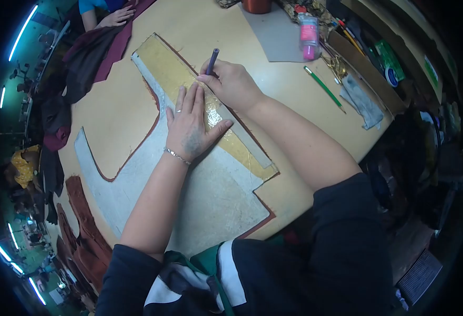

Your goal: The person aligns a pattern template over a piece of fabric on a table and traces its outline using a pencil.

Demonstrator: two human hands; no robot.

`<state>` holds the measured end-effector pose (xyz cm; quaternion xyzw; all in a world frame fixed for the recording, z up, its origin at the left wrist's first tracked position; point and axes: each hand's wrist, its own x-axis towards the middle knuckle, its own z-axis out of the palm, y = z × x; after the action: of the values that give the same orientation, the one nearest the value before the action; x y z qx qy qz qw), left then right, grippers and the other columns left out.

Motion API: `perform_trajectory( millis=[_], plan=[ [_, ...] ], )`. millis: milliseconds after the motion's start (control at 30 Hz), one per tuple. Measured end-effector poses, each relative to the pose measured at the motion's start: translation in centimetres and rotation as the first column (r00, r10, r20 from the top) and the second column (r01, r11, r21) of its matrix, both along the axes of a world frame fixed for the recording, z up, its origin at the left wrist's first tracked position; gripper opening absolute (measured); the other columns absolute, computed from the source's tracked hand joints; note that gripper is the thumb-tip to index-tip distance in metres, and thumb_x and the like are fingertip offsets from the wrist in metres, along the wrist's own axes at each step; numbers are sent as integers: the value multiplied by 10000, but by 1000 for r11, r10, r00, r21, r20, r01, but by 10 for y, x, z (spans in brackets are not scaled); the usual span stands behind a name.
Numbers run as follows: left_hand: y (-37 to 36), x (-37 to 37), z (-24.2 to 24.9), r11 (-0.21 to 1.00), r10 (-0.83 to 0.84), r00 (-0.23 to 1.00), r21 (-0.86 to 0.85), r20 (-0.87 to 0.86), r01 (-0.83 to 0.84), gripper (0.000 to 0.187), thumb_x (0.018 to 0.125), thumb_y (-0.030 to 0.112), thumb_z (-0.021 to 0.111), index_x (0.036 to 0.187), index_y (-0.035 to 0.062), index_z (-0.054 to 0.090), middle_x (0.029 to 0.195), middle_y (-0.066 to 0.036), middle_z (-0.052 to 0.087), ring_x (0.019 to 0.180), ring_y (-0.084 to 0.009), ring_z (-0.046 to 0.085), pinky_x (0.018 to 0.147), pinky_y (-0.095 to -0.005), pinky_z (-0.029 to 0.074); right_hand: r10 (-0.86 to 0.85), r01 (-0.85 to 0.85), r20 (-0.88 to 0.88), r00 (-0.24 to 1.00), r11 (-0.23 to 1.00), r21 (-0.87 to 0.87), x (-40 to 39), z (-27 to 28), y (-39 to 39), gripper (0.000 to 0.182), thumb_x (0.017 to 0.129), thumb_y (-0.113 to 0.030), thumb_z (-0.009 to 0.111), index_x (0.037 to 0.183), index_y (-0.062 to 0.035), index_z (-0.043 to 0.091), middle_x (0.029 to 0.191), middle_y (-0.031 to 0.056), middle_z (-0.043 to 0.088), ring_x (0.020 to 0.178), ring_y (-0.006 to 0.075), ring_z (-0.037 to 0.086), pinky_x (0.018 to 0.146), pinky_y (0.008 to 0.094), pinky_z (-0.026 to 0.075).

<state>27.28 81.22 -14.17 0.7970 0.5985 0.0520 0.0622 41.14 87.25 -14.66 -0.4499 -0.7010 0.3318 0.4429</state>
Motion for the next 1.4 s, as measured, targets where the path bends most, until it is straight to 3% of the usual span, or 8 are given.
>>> perform_trajectory(
  millis=[233,367,500,700,800,967,1167,1400],
  plan=[
    [1,1,0,1000,6,1000,3,0,-6,959,675,683,496,1324,23,244,1373,-142,251,1296,-305,173,971,-582,177,65,-65,36,997,998,6,18,5,-15,182,777,-181,592,843,-14,560,676,146,585,626,280,583,594,337,454],
    [1,1,-2,1000,11,1000,26,17,-12,949,663,681,513,1309,24,284,1362,-142,272,1292,-298,186,975,-573,172,-2,-15,129,992,991,134,-12,-6,33,189,783,-181,587,857,-7,575,722,158,596,659,276,596,614,319,457],
    [1,1,-1,1000,13,1000,28,16,-14,936,659,683,516,1296,27,315,1364,-133,275,1291,-291,193,976,-569,172,-40,22,166,985,994,110,-31,-2,56,194,780,-190,589,860,-14,575,744,164,598,680,296,590,621,334,454],
    [1,-2,-4,1000,19,998,24,54,-20,992,615,711,531,1299,29,306,1365,-121,277,1290,-291,193,973,-576,172,99,-102,243,965,995,-3,31,16,-45,168,798,-185,578,846,-25,554,724,146,582,684,287,587,618,336,449],
    [1,-1,0,1000,6,999,7,37,-6,1108,529,765,545,1306,19,282,1367,-143,258,1291,-305,182,969,-591,168,171,-161,128,977,983,-89,53,19,-75,171,792,-184,584,827,-21,545,699,145,583,646,308,572,592,363,444],
    [1,-1,-1,1000,-7,1000,-10,-14,7,1181,480,795,543,1316,15,248,1377,-155,222,1298,-303,158,970,-596,162,77,-92,174,982,993,78,21,5,-30,150,807,-168,567,849,-25,552,708,144,583,646,278,585,596,324,450],
    [0,1,1,999,3,1000,-41,-16,-4,1186,489,790,543,1322,7,226,1381,-145,220,1300,-301,149,973,-592,160,-41,11,176,983,986,168,1,-3,-9,165,804,-182,563,839,-22,548,711,155,586,650,313,574,592,339,449],
    [1,1,3,998,14,999,-58,-36,-16,1191,507,774,543,1342,8,176,1397,-122,208,1309,-291,124,980,-592,159,114,-97,202,973,991,-91,67,20,-115,119,783,-135,592,810,-33,537,720,131,564,668,319,558,602,369,442]
  ],
)
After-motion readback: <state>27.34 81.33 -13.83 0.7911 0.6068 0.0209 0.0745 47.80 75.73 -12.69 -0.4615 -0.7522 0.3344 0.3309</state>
